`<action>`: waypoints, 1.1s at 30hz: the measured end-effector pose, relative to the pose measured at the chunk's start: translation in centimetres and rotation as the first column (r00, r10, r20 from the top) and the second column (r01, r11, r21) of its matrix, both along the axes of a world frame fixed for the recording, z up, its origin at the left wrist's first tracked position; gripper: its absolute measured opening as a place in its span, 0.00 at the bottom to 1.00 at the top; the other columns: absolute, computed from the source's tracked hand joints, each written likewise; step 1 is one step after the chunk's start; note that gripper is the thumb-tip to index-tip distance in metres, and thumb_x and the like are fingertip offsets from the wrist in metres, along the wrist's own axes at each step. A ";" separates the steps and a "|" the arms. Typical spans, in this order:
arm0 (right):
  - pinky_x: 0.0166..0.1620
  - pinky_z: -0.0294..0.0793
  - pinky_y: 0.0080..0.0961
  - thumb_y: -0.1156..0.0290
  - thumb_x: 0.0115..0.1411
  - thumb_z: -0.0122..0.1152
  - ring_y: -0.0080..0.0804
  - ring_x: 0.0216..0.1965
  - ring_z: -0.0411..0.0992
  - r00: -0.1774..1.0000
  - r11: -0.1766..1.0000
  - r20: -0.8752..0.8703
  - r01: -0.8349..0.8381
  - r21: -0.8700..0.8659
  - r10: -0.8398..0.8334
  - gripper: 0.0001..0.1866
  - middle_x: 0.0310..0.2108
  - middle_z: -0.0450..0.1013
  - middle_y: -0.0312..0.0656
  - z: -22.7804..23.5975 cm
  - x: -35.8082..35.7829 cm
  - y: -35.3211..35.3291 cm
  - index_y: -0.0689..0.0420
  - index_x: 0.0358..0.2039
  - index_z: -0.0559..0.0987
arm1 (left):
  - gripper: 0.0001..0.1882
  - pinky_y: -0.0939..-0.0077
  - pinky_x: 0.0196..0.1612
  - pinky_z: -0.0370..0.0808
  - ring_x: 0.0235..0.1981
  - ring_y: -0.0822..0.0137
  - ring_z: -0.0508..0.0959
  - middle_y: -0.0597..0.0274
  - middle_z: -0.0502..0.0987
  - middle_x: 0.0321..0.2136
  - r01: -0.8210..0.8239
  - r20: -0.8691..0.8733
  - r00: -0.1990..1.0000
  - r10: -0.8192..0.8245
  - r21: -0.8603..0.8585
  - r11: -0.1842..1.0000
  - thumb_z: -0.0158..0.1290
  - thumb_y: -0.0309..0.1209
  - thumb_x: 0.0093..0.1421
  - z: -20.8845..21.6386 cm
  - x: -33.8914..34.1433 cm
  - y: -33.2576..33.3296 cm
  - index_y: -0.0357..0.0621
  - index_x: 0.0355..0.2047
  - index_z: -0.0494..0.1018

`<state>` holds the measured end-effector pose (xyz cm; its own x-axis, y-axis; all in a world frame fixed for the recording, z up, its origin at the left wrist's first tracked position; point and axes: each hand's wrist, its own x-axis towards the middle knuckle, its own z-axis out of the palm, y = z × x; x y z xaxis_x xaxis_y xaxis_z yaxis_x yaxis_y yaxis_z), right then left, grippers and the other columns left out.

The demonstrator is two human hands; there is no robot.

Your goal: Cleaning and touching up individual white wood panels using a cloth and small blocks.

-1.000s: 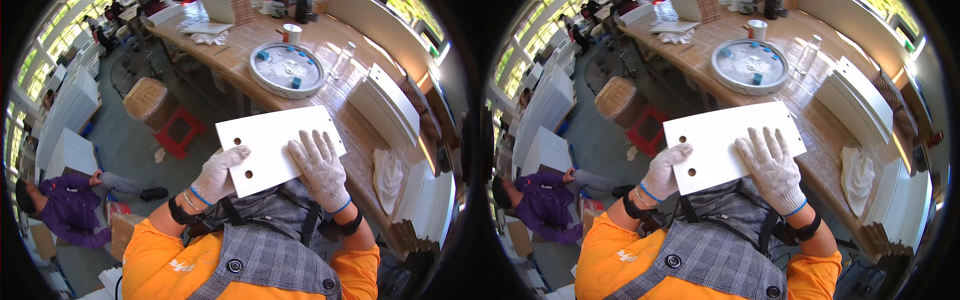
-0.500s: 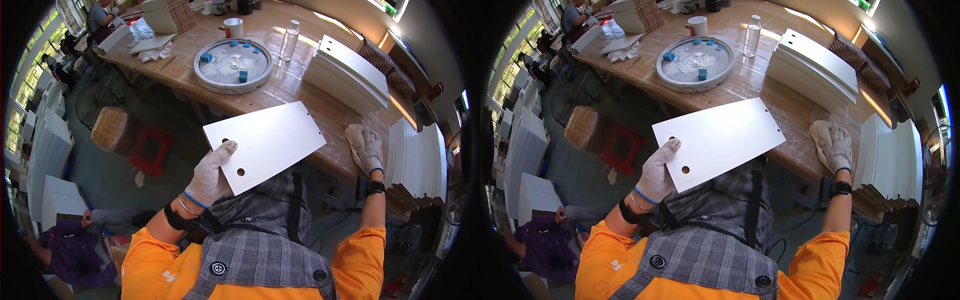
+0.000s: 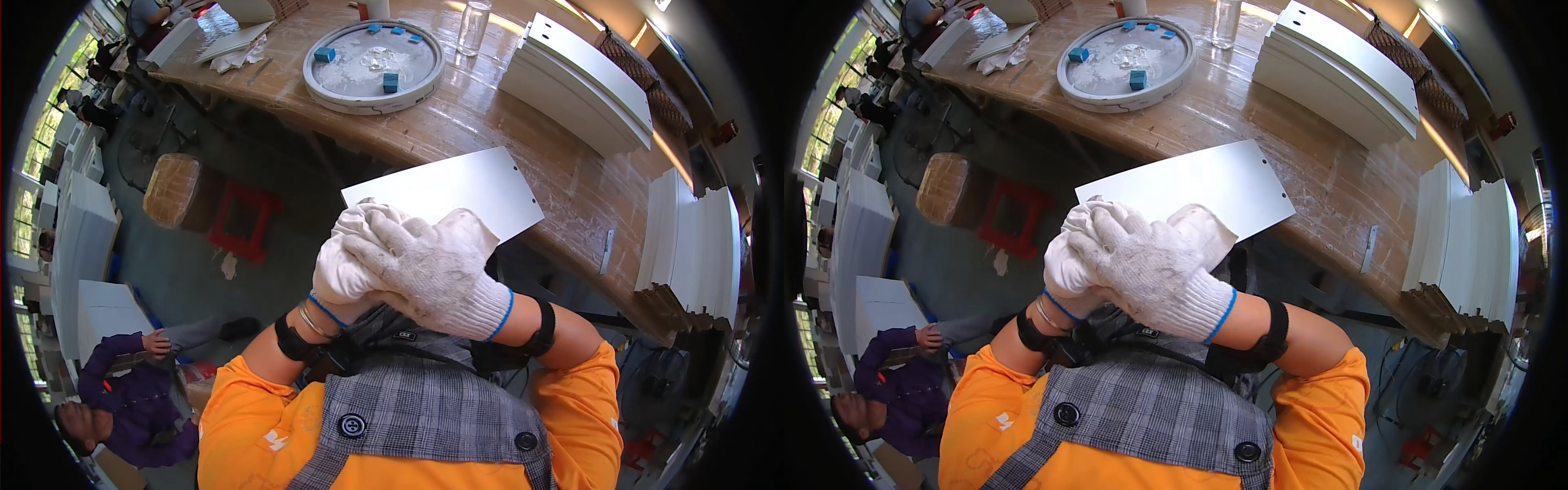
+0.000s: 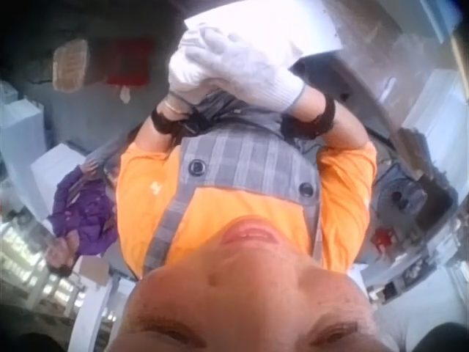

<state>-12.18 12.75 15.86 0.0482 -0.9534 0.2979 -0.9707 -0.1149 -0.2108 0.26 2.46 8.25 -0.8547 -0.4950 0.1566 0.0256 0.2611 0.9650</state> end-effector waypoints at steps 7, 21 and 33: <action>0.49 0.70 0.40 0.64 0.58 0.52 0.48 0.44 0.71 0.779 0.767 -0.141 0.626 0.138 -0.611 0.20 0.43 0.72 0.51 -7.2 -16.8 1.3 0.54 0.51 0.69 | 0.27 0.53 0.58 0.65 0.57 0.54 0.67 0.52 0.66 0.55 0.157 -0.161 0.978 0.137 0.987 0.040 0.40 0.46 0.66 3.0 -0.9 0.6 0.42 0.58 0.58; 0.53 0.66 0.34 0.64 0.60 0.47 0.41 0.49 0.67 0.884 0.896 -0.174 0.444 0.021 -0.434 0.24 0.49 0.68 0.46 -6.3 -5.9 -3.0 0.53 0.58 0.64 | 0.24 0.54 0.59 0.65 0.54 0.52 0.70 0.49 0.67 0.54 0.094 -0.103 0.986 0.134 0.993 0.073 0.37 0.42 0.68 2.7 -1.1 0.1 0.42 0.60 0.57; 0.53 0.68 0.39 0.63 0.59 0.54 0.49 0.50 0.69 0.495 0.459 -0.230 0.867 0.194 -0.838 0.20 0.49 0.71 0.49 -2.8 -19.2 4.8 0.54 0.52 0.71 | 0.22 0.54 0.57 0.67 0.54 0.54 0.70 0.51 0.67 0.54 0.096 -0.111 0.985 0.135 0.989 0.113 0.40 0.40 0.67 1.8 -1.3 -1.5 0.41 0.57 0.59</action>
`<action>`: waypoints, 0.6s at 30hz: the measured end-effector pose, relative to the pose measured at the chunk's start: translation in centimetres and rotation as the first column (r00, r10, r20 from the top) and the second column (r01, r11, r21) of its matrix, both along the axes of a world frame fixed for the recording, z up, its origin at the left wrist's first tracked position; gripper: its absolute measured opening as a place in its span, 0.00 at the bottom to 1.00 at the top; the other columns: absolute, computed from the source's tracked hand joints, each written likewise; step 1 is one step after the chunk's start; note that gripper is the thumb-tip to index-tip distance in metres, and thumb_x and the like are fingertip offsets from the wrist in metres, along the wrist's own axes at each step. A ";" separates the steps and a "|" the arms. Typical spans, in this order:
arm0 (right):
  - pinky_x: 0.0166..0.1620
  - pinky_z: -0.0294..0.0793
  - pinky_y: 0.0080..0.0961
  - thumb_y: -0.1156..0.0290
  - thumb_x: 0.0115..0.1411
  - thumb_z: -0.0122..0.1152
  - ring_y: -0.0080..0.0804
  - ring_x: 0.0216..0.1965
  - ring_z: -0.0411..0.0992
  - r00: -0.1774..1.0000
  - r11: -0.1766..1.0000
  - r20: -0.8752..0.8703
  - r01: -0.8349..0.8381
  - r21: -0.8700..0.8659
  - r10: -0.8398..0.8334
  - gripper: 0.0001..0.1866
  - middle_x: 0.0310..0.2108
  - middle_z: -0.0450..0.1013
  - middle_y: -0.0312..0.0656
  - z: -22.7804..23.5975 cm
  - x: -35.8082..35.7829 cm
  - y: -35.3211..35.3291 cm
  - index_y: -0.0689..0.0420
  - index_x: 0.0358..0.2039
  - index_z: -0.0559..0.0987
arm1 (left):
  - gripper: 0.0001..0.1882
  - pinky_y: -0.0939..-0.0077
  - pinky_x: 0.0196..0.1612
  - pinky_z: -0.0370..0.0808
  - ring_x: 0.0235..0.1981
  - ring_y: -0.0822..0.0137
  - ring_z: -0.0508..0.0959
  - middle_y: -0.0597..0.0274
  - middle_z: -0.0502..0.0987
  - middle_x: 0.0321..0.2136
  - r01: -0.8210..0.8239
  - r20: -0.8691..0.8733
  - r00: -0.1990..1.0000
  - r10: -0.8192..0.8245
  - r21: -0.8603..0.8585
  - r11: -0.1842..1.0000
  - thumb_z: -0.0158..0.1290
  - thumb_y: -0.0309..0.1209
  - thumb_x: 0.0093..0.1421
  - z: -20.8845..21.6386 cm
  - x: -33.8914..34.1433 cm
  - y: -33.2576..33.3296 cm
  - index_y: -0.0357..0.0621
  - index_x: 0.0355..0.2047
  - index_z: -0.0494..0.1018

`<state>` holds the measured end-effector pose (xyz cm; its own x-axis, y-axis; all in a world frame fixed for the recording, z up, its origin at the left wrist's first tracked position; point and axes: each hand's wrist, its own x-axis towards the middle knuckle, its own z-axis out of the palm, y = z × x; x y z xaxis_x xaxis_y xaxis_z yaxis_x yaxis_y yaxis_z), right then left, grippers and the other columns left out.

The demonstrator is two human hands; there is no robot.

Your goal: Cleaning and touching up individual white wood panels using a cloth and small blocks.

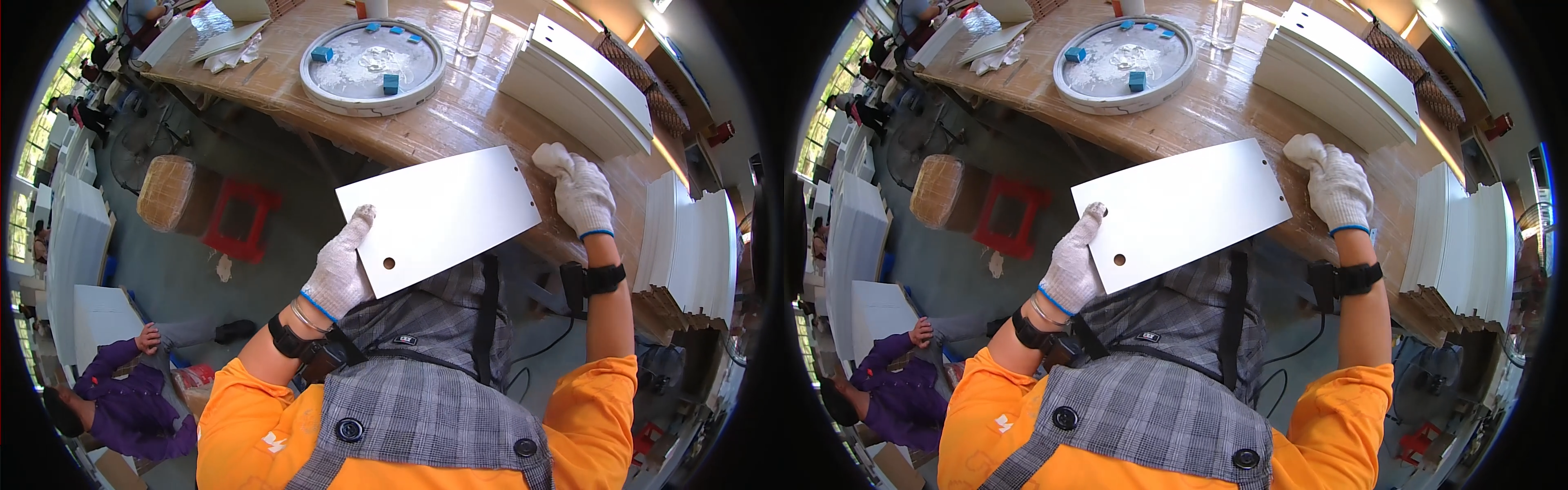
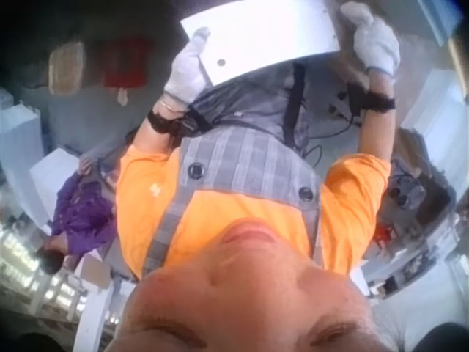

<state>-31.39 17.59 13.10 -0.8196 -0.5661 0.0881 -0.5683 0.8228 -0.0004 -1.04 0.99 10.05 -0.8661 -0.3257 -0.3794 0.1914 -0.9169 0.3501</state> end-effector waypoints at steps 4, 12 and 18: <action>0.55 0.67 0.34 0.72 0.61 0.51 0.48 0.54 0.66 0.990 0.755 -0.105 -0.137 -0.642 0.090 0.25 0.50 0.69 0.52 1.3 -1.4 3.9 0.48 0.60 0.65 | 0.23 0.62 0.50 0.76 0.47 0.58 0.76 0.52 0.72 0.48 0.060 0.082 0.995 -0.048 -0.145 0.988 0.44 0.42 0.66 -0.8 -4.1 -1.4 0.40 0.55 0.62; 0.47 0.75 0.35 0.81 0.52 0.51 0.50 0.49 0.71 0.897 0.780 -0.273 -0.438 -0.446 0.348 0.22 0.48 0.71 0.51 0.0 1.7 4.5 0.50 0.48 0.76 | 0.28 0.70 0.46 0.74 0.43 0.65 0.76 0.50 0.74 0.42 0.674 0.702 0.704 0.107 -0.708 0.212 0.53 0.43 0.60 -0.6 -15.7 -3.6 0.38 0.54 0.64; 0.49 0.72 0.39 0.81 0.48 0.51 0.51 0.49 0.70 0.944 0.815 -0.128 -0.327 -0.477 0.304 0.21 0.48 0.72 0.50 -3.6 1.5 4.6 0.53 0.43 0.77 | 0.44 0.65 0.60 0.62 0.59 0.51 0.63 0.42 0.60 0.59 0.169 0.014 0.895 0.445 -0.936 -0.309 0.60 0.40 0.53 -0.8 -24.7 -9.6 0.35 0.63 0.51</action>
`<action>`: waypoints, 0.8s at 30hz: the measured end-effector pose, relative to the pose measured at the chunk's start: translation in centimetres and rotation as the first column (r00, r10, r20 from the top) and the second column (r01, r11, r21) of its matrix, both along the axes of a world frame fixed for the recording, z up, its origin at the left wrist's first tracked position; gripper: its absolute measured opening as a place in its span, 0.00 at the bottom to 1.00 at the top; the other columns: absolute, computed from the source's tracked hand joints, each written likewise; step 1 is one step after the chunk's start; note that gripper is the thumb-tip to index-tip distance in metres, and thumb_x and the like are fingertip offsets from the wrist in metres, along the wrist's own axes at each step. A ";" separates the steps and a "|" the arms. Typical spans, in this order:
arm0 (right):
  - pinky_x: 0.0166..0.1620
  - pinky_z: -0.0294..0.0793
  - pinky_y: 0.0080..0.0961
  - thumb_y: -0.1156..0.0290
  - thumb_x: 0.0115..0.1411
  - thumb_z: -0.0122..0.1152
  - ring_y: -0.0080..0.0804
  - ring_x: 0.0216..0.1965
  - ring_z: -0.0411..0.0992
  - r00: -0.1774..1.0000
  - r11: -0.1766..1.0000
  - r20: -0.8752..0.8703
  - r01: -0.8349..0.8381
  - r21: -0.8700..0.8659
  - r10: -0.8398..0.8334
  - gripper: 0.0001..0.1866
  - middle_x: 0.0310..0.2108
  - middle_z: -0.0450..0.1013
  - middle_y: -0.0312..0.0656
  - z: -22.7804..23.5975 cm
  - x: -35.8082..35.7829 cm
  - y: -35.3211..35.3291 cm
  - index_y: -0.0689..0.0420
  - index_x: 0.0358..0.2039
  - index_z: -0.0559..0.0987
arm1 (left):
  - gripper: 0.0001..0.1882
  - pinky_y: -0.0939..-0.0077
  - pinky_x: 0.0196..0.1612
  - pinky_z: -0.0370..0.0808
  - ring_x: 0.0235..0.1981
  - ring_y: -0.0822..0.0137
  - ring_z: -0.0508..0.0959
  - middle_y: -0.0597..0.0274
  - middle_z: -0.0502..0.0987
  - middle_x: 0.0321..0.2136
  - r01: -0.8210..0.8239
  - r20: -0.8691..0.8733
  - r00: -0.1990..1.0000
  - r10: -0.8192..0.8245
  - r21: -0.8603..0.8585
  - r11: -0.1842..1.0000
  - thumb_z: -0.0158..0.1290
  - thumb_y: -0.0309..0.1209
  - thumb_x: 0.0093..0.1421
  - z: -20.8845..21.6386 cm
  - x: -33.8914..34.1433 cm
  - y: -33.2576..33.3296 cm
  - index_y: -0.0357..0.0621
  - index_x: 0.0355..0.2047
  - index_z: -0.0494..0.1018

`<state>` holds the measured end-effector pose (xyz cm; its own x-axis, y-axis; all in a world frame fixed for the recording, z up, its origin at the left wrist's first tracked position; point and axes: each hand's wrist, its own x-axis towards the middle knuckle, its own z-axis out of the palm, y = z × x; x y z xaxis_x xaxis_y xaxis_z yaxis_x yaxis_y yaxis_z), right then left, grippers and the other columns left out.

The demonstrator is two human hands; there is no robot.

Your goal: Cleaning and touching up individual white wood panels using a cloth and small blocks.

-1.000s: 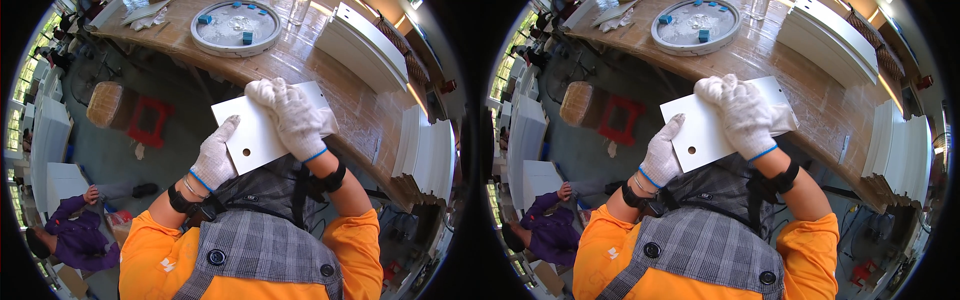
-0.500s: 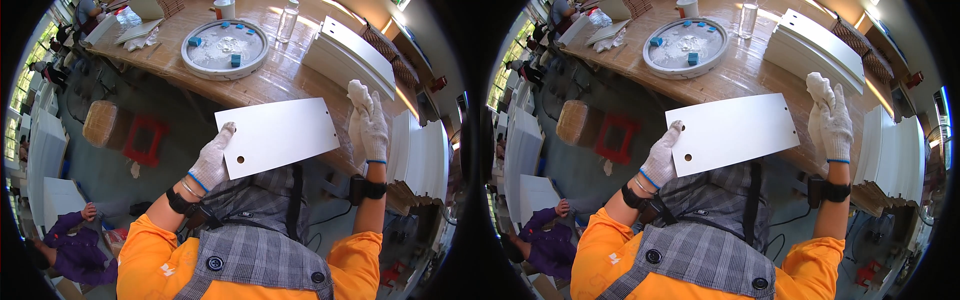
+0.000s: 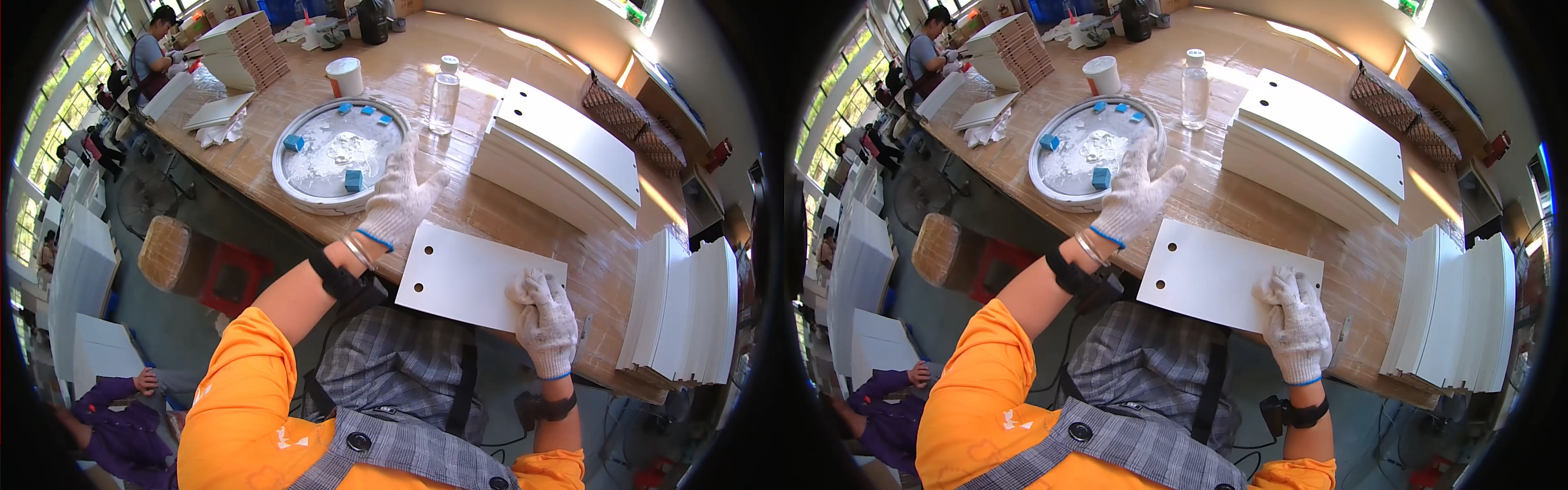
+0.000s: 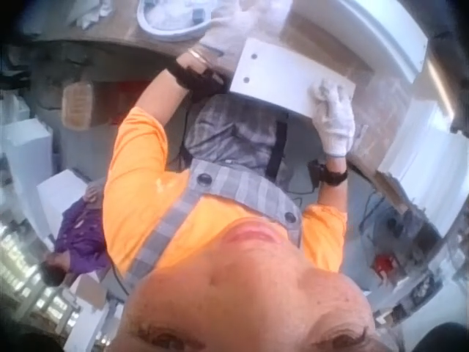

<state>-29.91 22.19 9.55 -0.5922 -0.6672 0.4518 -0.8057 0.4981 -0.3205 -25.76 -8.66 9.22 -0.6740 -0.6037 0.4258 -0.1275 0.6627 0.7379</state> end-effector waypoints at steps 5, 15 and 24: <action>0.45 0.75 0.38 0.88 0.42 0.48 0.53 0.43 0.74 0.999 0.964 -0.050 -0.017 -0.267 0.004 0.22 0.45 0.74 0.52 -2.2 -1.2 0.5 0.58 0.39 0.76 | 0.54 0.66 0.64 0.55 0.64 0.48 0.55 0.36 0.55 0.60 -0.124 0.075 0.989 0.126 -0.025 0.992 0.64 0.44 0.46 2.0 -12.5 -5.9 0.35 0.64 0.44; 0.48 0.74 0.32 0.85 0.53 0.53 0.47 0.46 0.74 0.994 0.873 0.102 0.019 -0.488 0.035 0.17 0.45 0.73 0.53 -3.5 -2.8 0.8 0.59 0.44 0.74 | 0.33 0.72 0.46 0.72 0.41 0.66 0.77 0.54 0.78 0.41 0.129 -0.073 0.990 -0.123 0.075 0.989 0.66 0.39 0.47 1.0 -15.8 -9.5 0.37 0.49 0.66; 0.55 0.68 0.28 0.86 0.56 0.50 0.36 0.52 0.68 0.808 0.783 0.589 0.368 -0.502 -0.003 0.19 0.51 0.70 0.46 -5.0 -2.4 2.8 0.61 0.49 0.73 | 0.31 0.73 0.48 0.75 0.43 0.65 0.77 0.56 0.76 0.42 0.324 0.129 0.918 -0.376 0.306 0.895 0.63 0.33 0.50 6.8 2.4 0.5 0.39 0.52 0.63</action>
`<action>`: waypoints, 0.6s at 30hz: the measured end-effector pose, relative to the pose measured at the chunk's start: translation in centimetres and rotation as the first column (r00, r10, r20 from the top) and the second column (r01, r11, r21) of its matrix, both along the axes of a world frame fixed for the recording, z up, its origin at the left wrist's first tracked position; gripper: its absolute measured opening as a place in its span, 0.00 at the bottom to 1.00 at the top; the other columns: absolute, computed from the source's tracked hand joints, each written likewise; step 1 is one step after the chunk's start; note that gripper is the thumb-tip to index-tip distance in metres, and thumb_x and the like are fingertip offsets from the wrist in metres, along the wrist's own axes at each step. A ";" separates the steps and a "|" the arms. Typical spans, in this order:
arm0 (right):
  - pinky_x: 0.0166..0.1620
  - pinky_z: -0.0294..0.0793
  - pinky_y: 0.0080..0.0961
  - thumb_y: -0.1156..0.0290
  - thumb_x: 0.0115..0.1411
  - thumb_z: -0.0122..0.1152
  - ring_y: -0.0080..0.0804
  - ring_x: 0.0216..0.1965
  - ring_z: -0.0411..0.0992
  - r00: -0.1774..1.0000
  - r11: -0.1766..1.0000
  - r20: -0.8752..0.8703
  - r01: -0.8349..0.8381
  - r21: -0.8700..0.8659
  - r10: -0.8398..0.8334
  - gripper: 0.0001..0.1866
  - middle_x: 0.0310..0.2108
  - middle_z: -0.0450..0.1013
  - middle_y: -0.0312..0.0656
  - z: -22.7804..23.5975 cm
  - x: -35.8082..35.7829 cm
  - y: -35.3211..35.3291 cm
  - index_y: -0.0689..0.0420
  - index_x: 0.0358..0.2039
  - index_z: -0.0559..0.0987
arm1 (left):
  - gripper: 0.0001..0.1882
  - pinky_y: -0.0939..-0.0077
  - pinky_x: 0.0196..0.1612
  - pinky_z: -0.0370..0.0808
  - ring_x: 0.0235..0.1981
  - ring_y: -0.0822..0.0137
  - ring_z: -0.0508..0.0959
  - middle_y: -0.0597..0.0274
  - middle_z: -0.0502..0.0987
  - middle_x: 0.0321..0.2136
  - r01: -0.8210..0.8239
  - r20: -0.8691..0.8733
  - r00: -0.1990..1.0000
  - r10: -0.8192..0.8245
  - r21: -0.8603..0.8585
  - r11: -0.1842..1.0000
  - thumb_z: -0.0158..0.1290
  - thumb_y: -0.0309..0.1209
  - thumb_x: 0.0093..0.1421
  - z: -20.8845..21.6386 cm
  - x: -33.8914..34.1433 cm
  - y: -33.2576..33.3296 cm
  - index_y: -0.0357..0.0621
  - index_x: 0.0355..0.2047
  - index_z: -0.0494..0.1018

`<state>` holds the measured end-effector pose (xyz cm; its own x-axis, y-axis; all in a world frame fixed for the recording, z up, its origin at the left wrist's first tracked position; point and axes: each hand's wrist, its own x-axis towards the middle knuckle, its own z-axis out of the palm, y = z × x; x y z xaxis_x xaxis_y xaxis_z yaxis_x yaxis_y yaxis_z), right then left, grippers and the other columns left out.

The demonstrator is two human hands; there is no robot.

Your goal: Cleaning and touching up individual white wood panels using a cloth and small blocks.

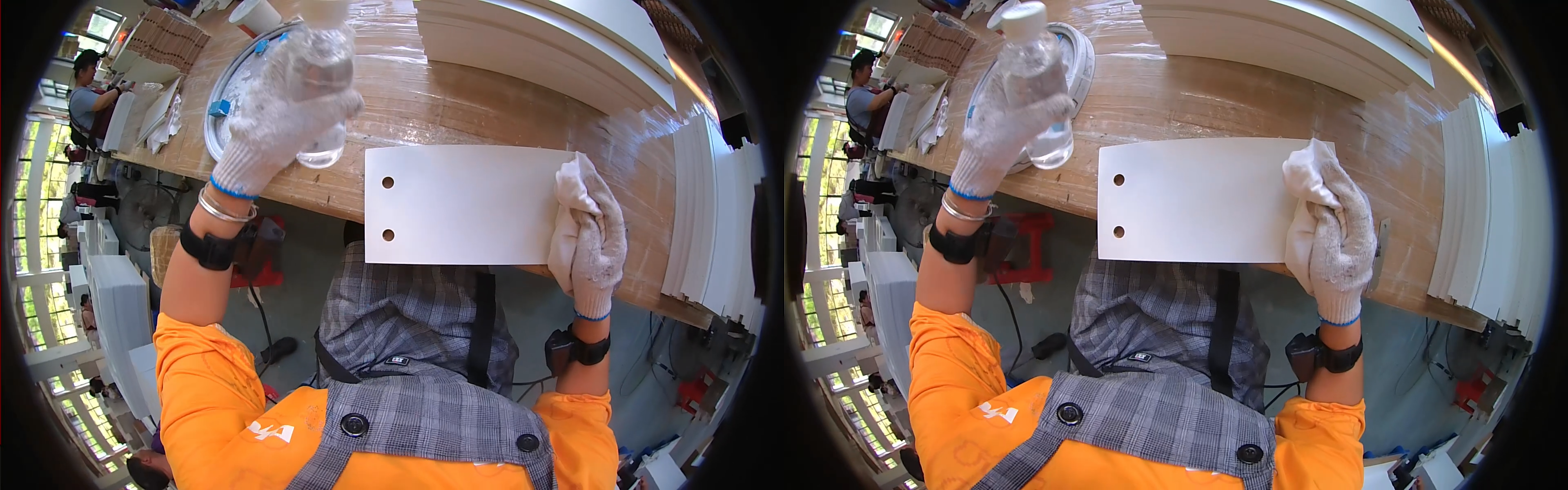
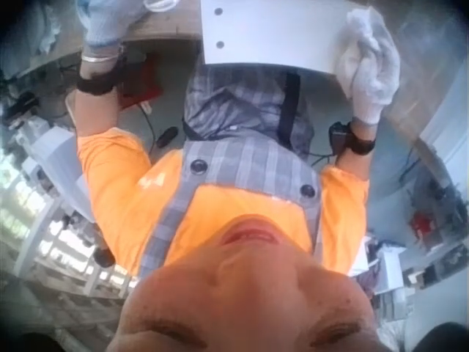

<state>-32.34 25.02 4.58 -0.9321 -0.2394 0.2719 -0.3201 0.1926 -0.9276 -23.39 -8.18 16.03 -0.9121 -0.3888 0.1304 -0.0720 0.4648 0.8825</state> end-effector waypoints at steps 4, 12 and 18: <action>0.56 0.67 0.27 0.86 0.58 0.48 0.33 0.53 0.68 0.997 0.994 0.070 -0.015 -0.107 0.022 0.19 0.52 0.69 0.45 -0.1 -0.1 0.2 0.61 0.50 0.72 | 0.33 0.65 0.46 0.74 0.42 0.54 0.76 0.53 0.75 0.40 0.341 0.335 0.932 -0.139 -0.676 0.653 0.59 0.29 0.50 -1.2 3.2 2.4 0.48 0.57 0.61; 0.57 0.67 0.27 0.84 0.58 0.48 0.33 0.53 0.67 0.998 0.996 0.053 -0.011 -0.092 0.016 0.18 0.52 0.69 0.46 0.1 0.3 0.1 0.63 0.50 0.72 | 0.31 0.63 0.41 0.72 0.37 0.54 0.74 0.53 0.74 0.36 0.476 0.464 0.878 -0.119 -0.814 0.332 0.56 0.28 0.49 -2.1 3.5 4.0 0.49 0.57 0.64; 0.57 0.67 0.27 0.84 0.58 0.48 0.34 0.53 0.67 0.999 0.997 0.019 -0.025 -0.074 0.026 0.18 0.52 0.69 0.45 0.2 0.1 0.1 0.64 0.50 0.72 | 0.31 0.63 0.43 0.71 0.37 0.54 0.74 0.54 0.74 0.36 0.492 0.483 0.870 -0.096 -0.839 0.234 0.57 0.30 0.50 -1.6 3.7 4.3 0.50 0.57 0.64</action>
